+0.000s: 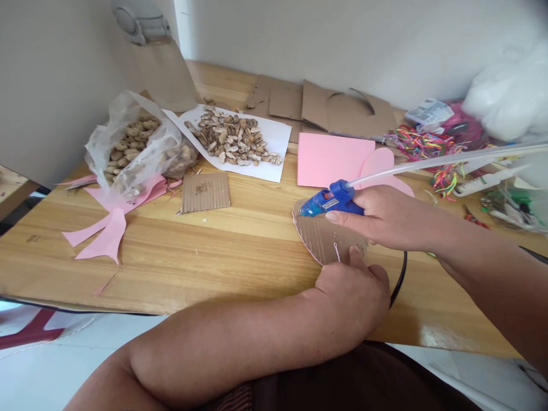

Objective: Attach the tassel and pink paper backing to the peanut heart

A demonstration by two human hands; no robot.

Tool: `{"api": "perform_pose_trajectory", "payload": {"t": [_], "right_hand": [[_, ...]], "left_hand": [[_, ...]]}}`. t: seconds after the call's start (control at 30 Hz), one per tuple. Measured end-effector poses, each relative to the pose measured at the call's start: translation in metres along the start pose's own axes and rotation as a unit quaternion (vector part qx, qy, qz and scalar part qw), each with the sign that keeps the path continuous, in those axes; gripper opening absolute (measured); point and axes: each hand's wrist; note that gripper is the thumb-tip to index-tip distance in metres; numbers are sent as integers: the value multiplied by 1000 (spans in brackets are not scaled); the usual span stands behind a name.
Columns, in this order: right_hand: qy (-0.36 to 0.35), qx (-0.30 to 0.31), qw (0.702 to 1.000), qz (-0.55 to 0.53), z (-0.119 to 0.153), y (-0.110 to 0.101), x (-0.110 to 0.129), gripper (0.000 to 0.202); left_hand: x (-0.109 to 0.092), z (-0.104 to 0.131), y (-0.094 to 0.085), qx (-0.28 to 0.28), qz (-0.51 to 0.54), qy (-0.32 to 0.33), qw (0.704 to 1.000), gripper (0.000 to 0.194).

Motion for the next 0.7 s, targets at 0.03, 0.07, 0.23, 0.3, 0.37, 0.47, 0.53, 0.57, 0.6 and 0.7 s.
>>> {"api": "perform_pose_trajectory", "payload": {"t": [0.03, 0.07, 0.23, 0.3, 0.37, 0.47, 0.53, 0.57, 0.6, 0.7], "right_hand": [[-2, 5, 1000, -2, 1, 0, 0, 50], [-2, 7, 1000, -4, 1, 0, 0, 51], [9, -16, 1000, 6, -3, 2, -2, 53], [15, -27, 999, 9, -6, 3, -2, 53], [25, -27, 999, 8, -8, 4, -3, 53], [38, -27, 999, 5, -10, 4, -3, 53], [41, -32, 999, 10, -11, 4, -5, 54], [41, -34, 998, 13, -11, 4, -5, 54], [41, -37, 998, 16, -12, 4, -6, 53], [41, -45, 998, 21, -13, 4, -6, 51]], "left_hand": [[0, 0, 0, 1, -1, -1, 1000, 30], [0, 0, 0, -1, -1, 0, 1000, 31], [-1, 1, 1, 1, 4, -2, 1000, 32], [-1, 1, 1, 9, 5, -1, 1000, 33], [0, 0, 1, 13, 7, -2, 1000, 33], [0, -1, -1, 17, 11, 1, 1000, 34], [1, -1, -3, 24, 13, 6, 1000, 34], [1, -2, -4, 30, 13, 7, 999, 35], [1, -2, -5, 35, 13, 6, 999, 35], [1, -2, -7, 50, 15, 5, 999, 37]]}}
Point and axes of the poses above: each hand's wrist, its own z-axis away from the middle knuckle, its own y-axis out of the palm, x = y × z, and after that the axes turned 6 degrees about -x, right-handed
